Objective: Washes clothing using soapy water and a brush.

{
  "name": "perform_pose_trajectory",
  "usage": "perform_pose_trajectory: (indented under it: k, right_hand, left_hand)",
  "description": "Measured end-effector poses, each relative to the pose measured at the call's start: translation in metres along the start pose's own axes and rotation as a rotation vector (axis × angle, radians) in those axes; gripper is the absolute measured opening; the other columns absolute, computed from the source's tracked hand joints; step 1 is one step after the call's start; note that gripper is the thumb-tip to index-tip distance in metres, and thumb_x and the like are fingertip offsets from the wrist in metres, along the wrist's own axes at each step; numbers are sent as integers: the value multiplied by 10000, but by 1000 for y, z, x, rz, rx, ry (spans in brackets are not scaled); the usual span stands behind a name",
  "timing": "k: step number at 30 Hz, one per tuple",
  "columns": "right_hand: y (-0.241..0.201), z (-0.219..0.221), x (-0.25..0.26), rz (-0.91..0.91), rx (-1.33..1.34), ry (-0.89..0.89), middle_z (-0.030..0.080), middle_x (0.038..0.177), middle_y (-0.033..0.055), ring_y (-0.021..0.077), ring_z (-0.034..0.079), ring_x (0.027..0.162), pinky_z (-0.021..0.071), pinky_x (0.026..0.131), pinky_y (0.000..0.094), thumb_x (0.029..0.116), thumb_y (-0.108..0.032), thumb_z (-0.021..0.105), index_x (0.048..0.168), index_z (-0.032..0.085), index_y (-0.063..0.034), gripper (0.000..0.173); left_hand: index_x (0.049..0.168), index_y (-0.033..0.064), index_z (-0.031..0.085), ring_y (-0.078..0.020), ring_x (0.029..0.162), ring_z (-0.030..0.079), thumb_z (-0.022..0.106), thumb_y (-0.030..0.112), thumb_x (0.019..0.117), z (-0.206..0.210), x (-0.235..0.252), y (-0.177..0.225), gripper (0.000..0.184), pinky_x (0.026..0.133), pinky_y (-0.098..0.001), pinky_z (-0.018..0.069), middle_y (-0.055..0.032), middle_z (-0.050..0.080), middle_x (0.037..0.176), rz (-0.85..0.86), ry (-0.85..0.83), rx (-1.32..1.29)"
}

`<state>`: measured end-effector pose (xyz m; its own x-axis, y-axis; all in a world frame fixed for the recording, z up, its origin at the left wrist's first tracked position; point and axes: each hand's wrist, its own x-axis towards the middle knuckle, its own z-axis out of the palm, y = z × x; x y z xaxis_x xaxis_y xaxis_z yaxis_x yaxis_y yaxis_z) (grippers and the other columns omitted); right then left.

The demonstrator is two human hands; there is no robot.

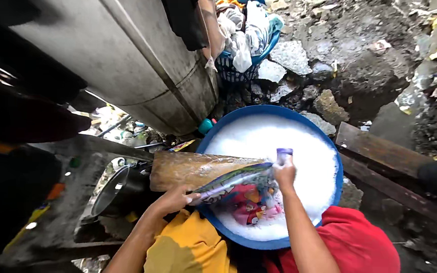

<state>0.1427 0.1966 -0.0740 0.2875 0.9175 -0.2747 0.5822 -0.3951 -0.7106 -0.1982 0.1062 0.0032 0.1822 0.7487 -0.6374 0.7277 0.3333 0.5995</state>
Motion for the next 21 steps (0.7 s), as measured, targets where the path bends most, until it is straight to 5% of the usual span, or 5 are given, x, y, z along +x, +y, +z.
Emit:
perform_pose_trajectory:
  k: [4,8,12,18,21]
  right_hand:
    - [-24,-35,-7,-152,126,284,650,1159,346,494,651,1069,496,917,664,936,-44,627,1351,520,123,460]
    - [-31,3,28,-73,0,-35,603,1299,332,472,605,1210,476,1028,622,947,-27,634,1406,472,100,503]
    - [-54,61,-2,-124,-69,-185,500,1428,371,510,537,1298,460,1051,643,930,-122,715,1452,447,107,629]
    - [-130,162,-132,-664,-79,-390,680,1272,210,344,691,1133,574,935,527,948,-254,699,1369,603,8,505]
    - [-58,148,-63,-529,-245,-193,740,1130,216,413,739,954,576,777,645,963,-327,666,1407,596,-43,532]
  left_hand:
    - [1037,19,667,-18,815,630,602,122,1005,1,-20,6,125,805,-241,547,3,665,895,182,136,-198]
    - [1251,-17,687,-420,1358,491,628,186,1015,7,16,-7,317,1156,-675,252,-235,624,1346,15,392,365]
    - [1180,79,769,-541,1542,52,725,283,953,16,26,-39,308,1093,-844,-44,-204,298,1662,-25,641,455]
    - [1329,95,674,-459,1571,34,747,153,893,12,25,-55,447,1123,-806,-41,-70,319,1676,-44,714,283]
    - [1042,141,813,-467,1561,42,805,302,891,8,27,-57,221,1138,-763,81,-77,291,1685,-64,662,309]
